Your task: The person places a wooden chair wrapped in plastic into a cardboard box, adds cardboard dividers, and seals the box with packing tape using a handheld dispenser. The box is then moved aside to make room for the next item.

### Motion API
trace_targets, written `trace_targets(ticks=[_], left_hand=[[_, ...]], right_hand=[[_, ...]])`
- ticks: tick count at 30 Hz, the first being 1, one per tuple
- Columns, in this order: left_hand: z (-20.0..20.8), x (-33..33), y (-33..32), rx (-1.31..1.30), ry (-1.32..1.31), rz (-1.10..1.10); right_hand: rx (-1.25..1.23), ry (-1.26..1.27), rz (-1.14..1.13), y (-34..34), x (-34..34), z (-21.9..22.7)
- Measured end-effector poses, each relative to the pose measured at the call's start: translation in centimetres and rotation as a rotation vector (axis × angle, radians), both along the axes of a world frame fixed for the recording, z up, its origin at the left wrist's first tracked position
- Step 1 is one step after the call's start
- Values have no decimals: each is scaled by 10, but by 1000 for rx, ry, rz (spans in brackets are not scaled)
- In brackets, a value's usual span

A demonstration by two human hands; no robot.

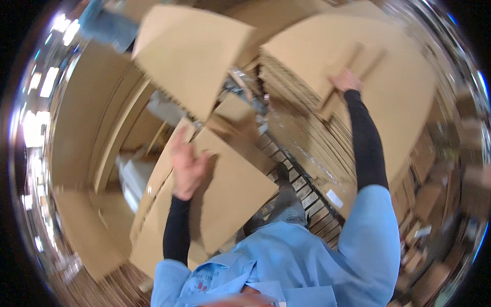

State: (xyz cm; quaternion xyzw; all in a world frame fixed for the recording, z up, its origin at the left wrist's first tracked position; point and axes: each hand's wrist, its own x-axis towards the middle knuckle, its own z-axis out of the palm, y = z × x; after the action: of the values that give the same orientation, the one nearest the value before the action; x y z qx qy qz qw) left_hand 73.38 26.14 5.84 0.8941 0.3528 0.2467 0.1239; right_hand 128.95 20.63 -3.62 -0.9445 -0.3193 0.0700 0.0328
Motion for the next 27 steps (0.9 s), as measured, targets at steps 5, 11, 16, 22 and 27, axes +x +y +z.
trace_targets(ticks=[5, 11, 16, 22, 27], left_hand=[[-17, 17, -10, 114, -47, 154], [2, -66, 37, -95, -117, 389], [-30, -60, 87, -312, 350, 142], [-52, -65, 123, -15, 70, -47], [-60, -49, 113, -547, 316, -129]], right_hand=[[-110, 34, 61, 25, 74, -40], [910, 864, -267, -36, 130, -13], [1206, 995, -59, -70, 71, 63], [1230, 1012, 68, -66, -61, 161], [1340, 1362, -67, -34, -148, 185]])
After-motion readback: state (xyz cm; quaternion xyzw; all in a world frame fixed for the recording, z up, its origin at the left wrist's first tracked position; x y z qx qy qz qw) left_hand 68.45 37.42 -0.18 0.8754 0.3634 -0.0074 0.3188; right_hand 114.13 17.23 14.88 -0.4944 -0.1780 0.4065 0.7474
